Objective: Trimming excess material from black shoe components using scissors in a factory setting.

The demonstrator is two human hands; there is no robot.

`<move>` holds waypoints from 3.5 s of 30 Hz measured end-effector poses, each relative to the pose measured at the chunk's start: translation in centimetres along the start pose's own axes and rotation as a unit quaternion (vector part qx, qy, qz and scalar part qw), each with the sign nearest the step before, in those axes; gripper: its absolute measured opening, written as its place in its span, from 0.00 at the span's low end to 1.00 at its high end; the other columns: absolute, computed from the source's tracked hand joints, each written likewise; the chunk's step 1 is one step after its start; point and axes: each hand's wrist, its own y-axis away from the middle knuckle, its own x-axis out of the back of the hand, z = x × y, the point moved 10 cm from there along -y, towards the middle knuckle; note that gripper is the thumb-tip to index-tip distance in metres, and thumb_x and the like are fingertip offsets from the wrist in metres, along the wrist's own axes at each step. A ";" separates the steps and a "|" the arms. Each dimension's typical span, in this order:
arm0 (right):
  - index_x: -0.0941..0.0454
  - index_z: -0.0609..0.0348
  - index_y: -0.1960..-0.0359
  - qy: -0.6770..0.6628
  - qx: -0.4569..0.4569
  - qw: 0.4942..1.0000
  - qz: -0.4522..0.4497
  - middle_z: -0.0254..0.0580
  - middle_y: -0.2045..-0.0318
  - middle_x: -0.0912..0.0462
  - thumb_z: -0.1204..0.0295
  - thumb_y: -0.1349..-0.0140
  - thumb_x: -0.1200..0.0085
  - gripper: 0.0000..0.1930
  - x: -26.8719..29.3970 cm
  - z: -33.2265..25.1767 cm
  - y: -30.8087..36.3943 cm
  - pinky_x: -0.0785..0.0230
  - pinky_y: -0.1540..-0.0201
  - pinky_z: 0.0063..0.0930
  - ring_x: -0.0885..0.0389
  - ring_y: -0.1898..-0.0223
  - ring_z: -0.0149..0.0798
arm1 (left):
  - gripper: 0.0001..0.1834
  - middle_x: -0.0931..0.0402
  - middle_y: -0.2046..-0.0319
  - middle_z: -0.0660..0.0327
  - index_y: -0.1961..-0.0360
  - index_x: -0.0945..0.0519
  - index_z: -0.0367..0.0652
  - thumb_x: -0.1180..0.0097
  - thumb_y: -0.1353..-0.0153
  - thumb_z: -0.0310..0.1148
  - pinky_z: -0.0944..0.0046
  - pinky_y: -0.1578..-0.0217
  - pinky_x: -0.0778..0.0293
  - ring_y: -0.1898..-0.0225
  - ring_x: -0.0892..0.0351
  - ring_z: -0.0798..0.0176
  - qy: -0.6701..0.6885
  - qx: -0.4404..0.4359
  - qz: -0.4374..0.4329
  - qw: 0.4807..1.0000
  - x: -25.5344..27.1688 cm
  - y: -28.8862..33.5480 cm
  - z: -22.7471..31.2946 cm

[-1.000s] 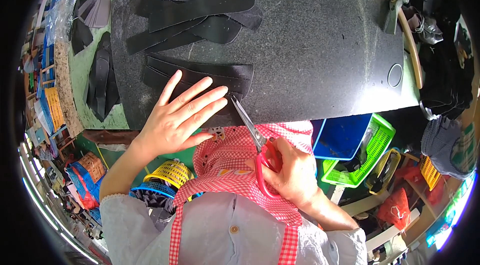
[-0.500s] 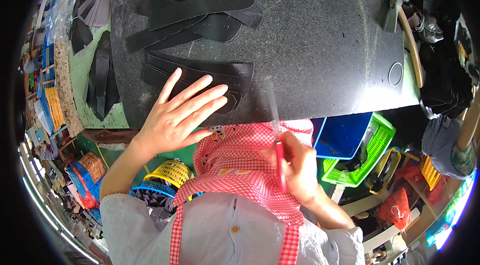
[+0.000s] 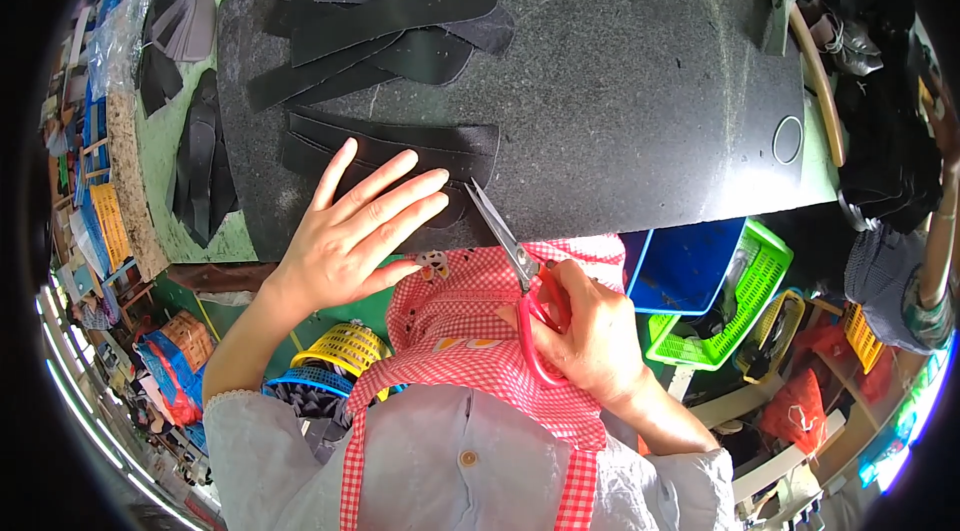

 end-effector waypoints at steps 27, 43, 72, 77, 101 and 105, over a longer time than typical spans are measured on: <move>0.27 0.64 0.63 -0.230 -0.124 0.965 0.000 0.29 0.80 0.27 0.66 0.28 0.44 0.12 0.7 3.7 0.4 0.37 0.80 0.18 0.30 0.82 0.21 | 0.41 0.32 0.29 0.62 0.31 0.28 0.49 0.33 0.46 0.46 0.32 0.26 0.53 0.26 0.37 0.53 0.010 0.009 -0.009 1.000 0.3 -0.1 0.1; 0.26 0.63 0.64 0.044 -0.033 0.998 -0.011 0.51 0.77 0.22 0.53 0.43 0.27 0.26 2.0 0.5 -0.2 0.28 0.73 0.36 0.19 0.78 0.51 | 0.40 0.34 0.28 0.61 0.30 0.29 0.46 0.38 0.43 0.51 0.33 0.26 0.54 0.26 0.37 0.54 0.008 -0.009 -0.009 1.000 -0.5 -1.6 0.3; 0.27 0.62 0.67 0.089 -0.010 0.996 0.029 0.49 0.78 0.21 0.51 0.45 0.26 0.27 2.2 -0.2 -0.5 0.26 0.74 0.37 0.17 0.78 0.51 | 0.36 0.29 0.32 0.62 0.34 0.24 0.48 0.33 0.44 0.45 0.36 0.27 0.51 0.29 0.33 0.54 -0.004 -0.008 0.031 0.999 0.1 -2.0 0.4; 0.26 0.63 0.66 0.070 -0.005 0.997 0.022 0.50 0.79 0.20 0.54 0.42 0.27 0.25 1.9 -0.2 -0.5 0.27 0.74 0.36 0.19 0.80 0.48 | 0.36 0.29 0.32 0.62 0.34 0.24 0.48 0.32 0.45 0.44 0.36 0.27 0.51 0.29 0.33 0.54 0.003 -0.010 0.035 0.999 0.1 -2.0 0.4; 0.26 0.67 0.69 -0.047 -0.071 0.993 -0.080 0.47 0.83 0.27 0.58 0.38 0.30 0.22 0.7 -0.6 1.3 0.33 0.76 0.35 0.30 0.83 0.39 | 0.39 0.33 0.28 0.63 0.31 0.26 0.47 0.34 0.46 0.44 0.43 0.28 0.46 0.27 0.36 0.55 -0.040 0.003 -0.017 0.999 -0.5 -1.4 0.8; 0.25 0.66 0.69 -0.027 -0.064 0.996 -0.051 0.46 0.84 0.27 0.56 0.39 0.30 0.24 0.6 -0.4 1.1 0.33 0.77 0.34 0.29 0.84 0.39 | 0.40 0.34 0.28 0.63 0.31 0.27 0.47 0.33 0.47 0.43 0.43 0.28 0.46 0.27 0.36 0.55 -0.033 0.002 -0.014 0.999 -0.5 -1.4 0.9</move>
